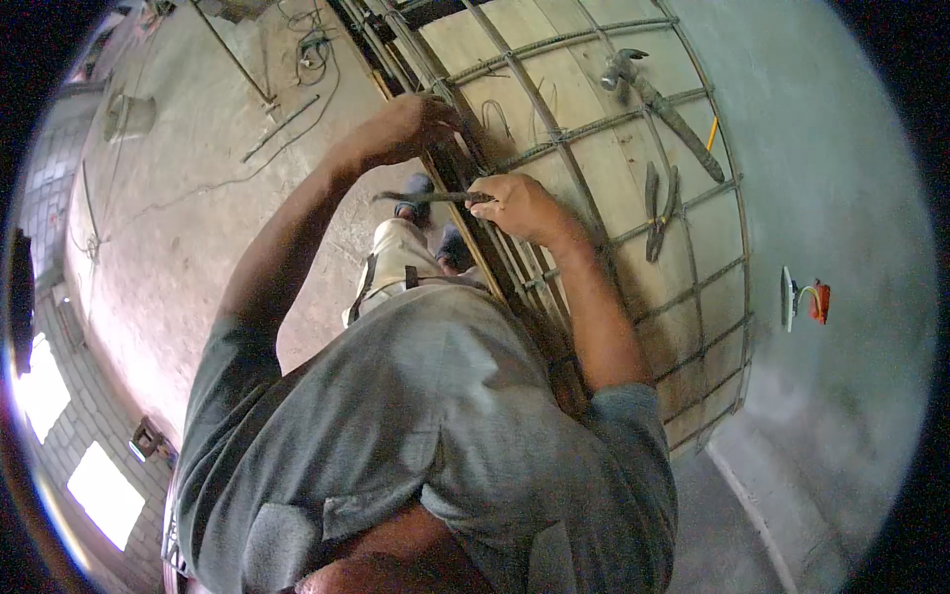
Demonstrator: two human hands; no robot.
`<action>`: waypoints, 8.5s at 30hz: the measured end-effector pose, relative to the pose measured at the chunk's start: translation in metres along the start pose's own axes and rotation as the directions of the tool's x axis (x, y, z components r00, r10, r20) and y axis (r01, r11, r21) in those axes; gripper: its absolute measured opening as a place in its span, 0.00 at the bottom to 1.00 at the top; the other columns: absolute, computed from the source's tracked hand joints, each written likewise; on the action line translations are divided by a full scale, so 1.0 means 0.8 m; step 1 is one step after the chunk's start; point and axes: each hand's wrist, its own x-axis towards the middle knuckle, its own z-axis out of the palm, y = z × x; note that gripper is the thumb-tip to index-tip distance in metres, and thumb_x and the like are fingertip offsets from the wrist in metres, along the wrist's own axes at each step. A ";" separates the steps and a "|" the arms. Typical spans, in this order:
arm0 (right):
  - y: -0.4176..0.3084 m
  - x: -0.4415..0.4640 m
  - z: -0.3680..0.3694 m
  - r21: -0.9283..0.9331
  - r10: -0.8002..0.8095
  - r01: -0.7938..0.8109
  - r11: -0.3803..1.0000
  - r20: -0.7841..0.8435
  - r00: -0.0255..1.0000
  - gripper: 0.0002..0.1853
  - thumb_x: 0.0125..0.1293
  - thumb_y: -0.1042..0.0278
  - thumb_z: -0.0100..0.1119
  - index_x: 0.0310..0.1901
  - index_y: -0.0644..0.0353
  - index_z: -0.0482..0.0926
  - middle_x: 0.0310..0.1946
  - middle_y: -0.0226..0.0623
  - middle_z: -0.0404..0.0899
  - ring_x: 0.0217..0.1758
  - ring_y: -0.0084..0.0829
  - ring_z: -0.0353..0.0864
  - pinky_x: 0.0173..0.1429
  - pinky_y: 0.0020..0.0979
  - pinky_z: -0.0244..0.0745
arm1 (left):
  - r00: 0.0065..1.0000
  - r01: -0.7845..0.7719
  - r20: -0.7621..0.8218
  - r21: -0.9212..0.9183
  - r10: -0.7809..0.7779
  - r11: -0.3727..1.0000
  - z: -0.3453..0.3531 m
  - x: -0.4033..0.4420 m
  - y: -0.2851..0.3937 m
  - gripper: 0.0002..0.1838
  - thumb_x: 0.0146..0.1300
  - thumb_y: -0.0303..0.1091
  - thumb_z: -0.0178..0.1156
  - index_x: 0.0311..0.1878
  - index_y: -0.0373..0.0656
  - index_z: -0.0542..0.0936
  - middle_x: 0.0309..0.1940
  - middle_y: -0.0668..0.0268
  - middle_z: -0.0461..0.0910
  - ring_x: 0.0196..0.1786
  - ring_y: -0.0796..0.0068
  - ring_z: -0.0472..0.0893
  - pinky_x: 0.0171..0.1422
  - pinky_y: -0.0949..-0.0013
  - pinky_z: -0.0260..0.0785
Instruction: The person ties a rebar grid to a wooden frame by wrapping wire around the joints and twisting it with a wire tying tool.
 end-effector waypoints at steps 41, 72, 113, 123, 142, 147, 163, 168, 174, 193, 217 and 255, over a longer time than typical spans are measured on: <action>0.003 -0.060 0.086 -0.584 -0.352 0.088 0.807 -0.357 0.865 0.10 0.58 0.71 0.57 0.40 0.50 0.84 0.39 0.27 0.83 0.49 0.31 0.77 0.56 0.43 0.59 | 0.976 0.162 0.094 0.290 -0.197 0.943 0.063 0.022 -0.027 0.15 0.64 0.40 0.56 0.43 0.39 0.83 0.35 0.50 0.84 0.41 0.48 0.83 0.47 0.51 0.75; 0.029 -0.065 0.086 -0.639 -0.466 0.164 0.751 -0.338 0.817 0.09 0.58 0.69 0.57 0.39 0.51 0.84 0.40 0.26 0.82 0.48 0.29 0.76 0.57 0.44 0.58 | 0.995 0.085 0.017 0.415 -0.100 0.906 0.080 0.018 -0.001 0.19 0.57 0.45 0.65 0.48 0.47 0.77 0.27 0.54 0.83 0.33 0.54 0.85 0.41 0.51 0.76; 0.007 0.013 -0.034 0.270 0.266 -0.285 0.920 0.105 0.958 0.11 0.60 0.70 0.63 0.42 0.66 0.81 0.31 0.38 0.84 0.34 0.27 0.82 0.43 0.29 0.76 | 0.865 -0.196 0.499 0.433 -0.053 0.880 0.040 0.031 0.006 0.16 0.64 0.46 0.58 0.51 0.54 0.83 0.50 0.63 0.84 0.52 0.59 0.82 0.54 0.50 0.68; -0.017 0.030 -0.032 -0.146 0.110 -0.099 0.984 0.070 0.991 0.10 0.59 0.66 0.66 0.42 0.60 0.84 0.36 0.46 0.84 0.40 0.38 0.84 0.49 0.36 0.75 | 0.887 -0.140 0.458 0.397 -0.063 0.907 0.060 0.031 -0.006 0.12 0.60 0.42 0.58 0.44 0.53 0.84 0.46 0.63 0.85 0.49 0.60 0.82 0.58 0.44 0.60; -0.034 0.021 -0.008 -0.508 -0.377 0.316 0.802 -0.018 0.926 0.07 0.51 0.77 0.61 0.32 0.54 0.84 0.32 0.34 0.84 0.42 0.37 0.82 0.52 0.42 0.71 | 0.893 -0.165 0.449 0.299 0.014 0.940 0.051 0.030 -0.005 0.15 0.61 0.45 0.58 0.46 0.50 0.84 0.43 0.59 0.85 0.52 0.57 0.82 0.55 0.36 0.59; -0.028 -0.005 0.027 -0.630 -0.352 0.220 0.745 -0.091 0.932 0.06 0.56 0.73 0.59 0.34 0.53 0.83 0.34 0.33 0.83 0.42 0.38 0.80 0.52 0.42 0.69 | 0.882 -0.038 0.436 0.443 -0.178 0.896 0.069 0.039 -0.022 0.12 0.55 0.40 0.59 0.39 0.46 0.84 0.38 0.58 0.85 0.44 0.56 0.83 0.50 0.43 0.61; -0.045 -0.015 0.051 -0.627 -0.091 -0.149 0.764 -0.334 0.938 0.07 0.55 0.65 0.65 0.30 0.56 0.78 0.30 0.39 0.81 0.37 0.45 0.80 0.43 0.46 0.70 | 0.946 0.184 0.172 0.416 -0.276 0.891 0.078 0.037 0.009 0.16 0.52 0.38 0.60 0.43 0.41 0.80 0.34 0.54 0.84 0.40 0.53 0.86 0.58 0.41 0.62; -0.046 -0.019 0.040 -0.611 -0.028 -0.176 0.772 -0.309 0.951 0.07 0.55 0.63 0.65 0.31 0.55 0.79 0.30 0.39 0.81 0.38 0.43 0.81 0.45 0.46 0.71 | 0.978 0.208 -0.106 0.360 -0.181 0.910 0.113 0.027 -0.021 0.12 0.55 0.37 0.59 0.41 0.42 0.80 0.31 0.54 0.84 0.36 0.54 0.86 0.62 0.47 0.61; -0.043 -0.025 0.042 -0.606 -0.052 -0.174 0.776 -0.337 0.940 0.07 0.55 0.64 0.65 0.30 0.55 0.79 0.29 0.39 0.80 0.39 0.43 0.81 0.46 0.46 0.70 | 0.967 0.253 -0.126 0.379 -0.222 0.890 0.109 0.025 -0.002 0.12 0.55 0.37 0.60 0.41 0.42 0.79 0.31 0.54 0.84 0.37 0.55 0.86 0.64 0.48 0.61; -0.032 -0.036 0.083 -0.489 -0.043 -0.193 0.851 -0.432 0.901 0.09 0.51 0.65 0.68 0.30 0.55 0.78 0.29 0.37 0.81 0.39 0.42 0.80 0.45 0.45 0.67 | 0.997 0.062 -0.001 0.543 -0.073 0.837 0.071 -0.001 0.006 0.15 0.56 0.46 0.62 0.32 0.42 0.85 0.38 0.57 0.83 0.57 0.55 0.75 0.68 0.41 0.55; -0.016 -0.029 0.044 -0.405 -0.084 -0.134 0.905 -0.477 0.875 0.06 0.52 0.67 0.66 0.29 0.57 0.81 0.28 0.44 0.81 0.36 0.49 0.81 0.43 0.47 0.73 | 0.894 0.133 -0.448 0.241 -0.011 0.961 0.120 -0.018 0.014 0.09 0.57 0.39 0.61 0.35 0.48 0.87 0.42 0.65 0.81 0.56 0.59 0.74 0.75 0.40 0.44; -0.070 -0.082 -0.117 0.043 0.541 -0.568 0.822 -0.368 0.756 0.22 0.66 0.65 0.60 0.61 0.57 0.76 0.30 0.40 0.82 0.29 0.29 0.81 0.36 0.34 0.76 | 0.993 0.052 -0.115 0.331 -0.014 0.942 0.096 -0.027 0.023 0.14 0.50 0.43 0.68 0.40 0.53 0.87 0.45 0.65 0.79 0.57 0.59 0.73 0.71 0.48 0.53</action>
